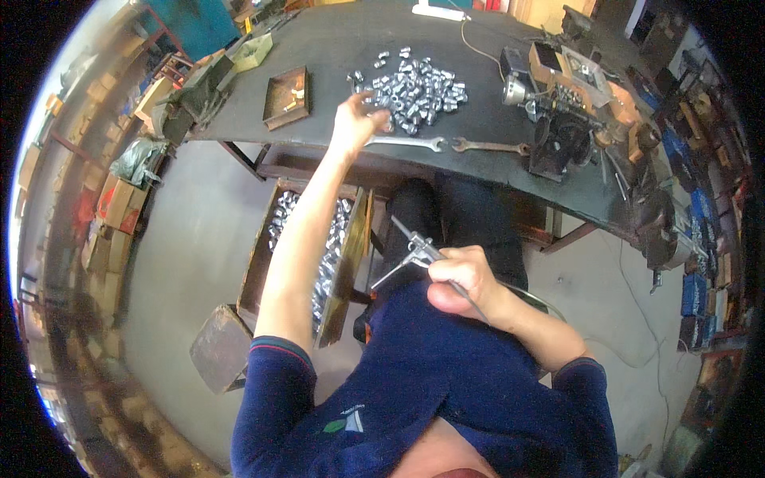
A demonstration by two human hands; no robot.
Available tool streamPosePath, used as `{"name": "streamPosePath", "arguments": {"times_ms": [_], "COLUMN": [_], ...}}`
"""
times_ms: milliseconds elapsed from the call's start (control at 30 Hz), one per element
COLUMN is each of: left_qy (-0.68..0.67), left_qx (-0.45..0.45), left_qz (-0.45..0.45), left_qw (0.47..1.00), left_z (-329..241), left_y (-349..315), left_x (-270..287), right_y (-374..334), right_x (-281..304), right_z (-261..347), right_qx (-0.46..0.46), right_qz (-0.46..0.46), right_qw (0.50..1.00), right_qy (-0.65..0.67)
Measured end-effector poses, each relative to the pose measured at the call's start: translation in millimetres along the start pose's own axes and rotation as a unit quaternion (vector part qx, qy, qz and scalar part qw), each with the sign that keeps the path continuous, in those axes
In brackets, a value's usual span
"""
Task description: The person repeatedly picks small metal parts from a wooden tray, uses a handheld tool to scrape or deburr each piece, and places the finished parts onto a pile on the table. The process is continuous and repetitive throughout the clip.
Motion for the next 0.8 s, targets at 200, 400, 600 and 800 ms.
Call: {"name": "streamPosePath", "arguments": {"times_ms": [200,400,600,800], "left_qy": [-0.051,0.128,0.309,0.441], "left_qx": [-0.060,0.086,0.283,0.242], "left_qz": [0.005,0.002,0.214,0.244], "left_qw": [0.997,0.988,0.883,0.829], "left_z": [-18.4,35.3,124.8,104.6], "left_y": [-22.4,-158.4,-294.4,-328.7], "left_x": [27.9,111.4,130.2,98.8], "right_y": [-6.7,-4.7,1.9,13.1], "right_x": [-11.3,-22.2,-43.3,-45.7], "right_z": [-11.2,-8.1,-14.6,-9.0], "right_qx": [-0.011,-0.028,-0.052,-0.051], "right_qz": [0.025,0.034,0.080,0.100], "right_qw": [0.999,0.998,0.992,0.993], "right_qy": [0.025,0.043,0.077,0.047]}}
Point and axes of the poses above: each hand's wrist, its own y-axis towards the middle knuckle, its own x-axis out of the back of the hand, z = x × y, the point moved 6 cm from there along y, towards the middle knuckle, and after that the axes turned 10 degrees about z, right-handed, at the moved point
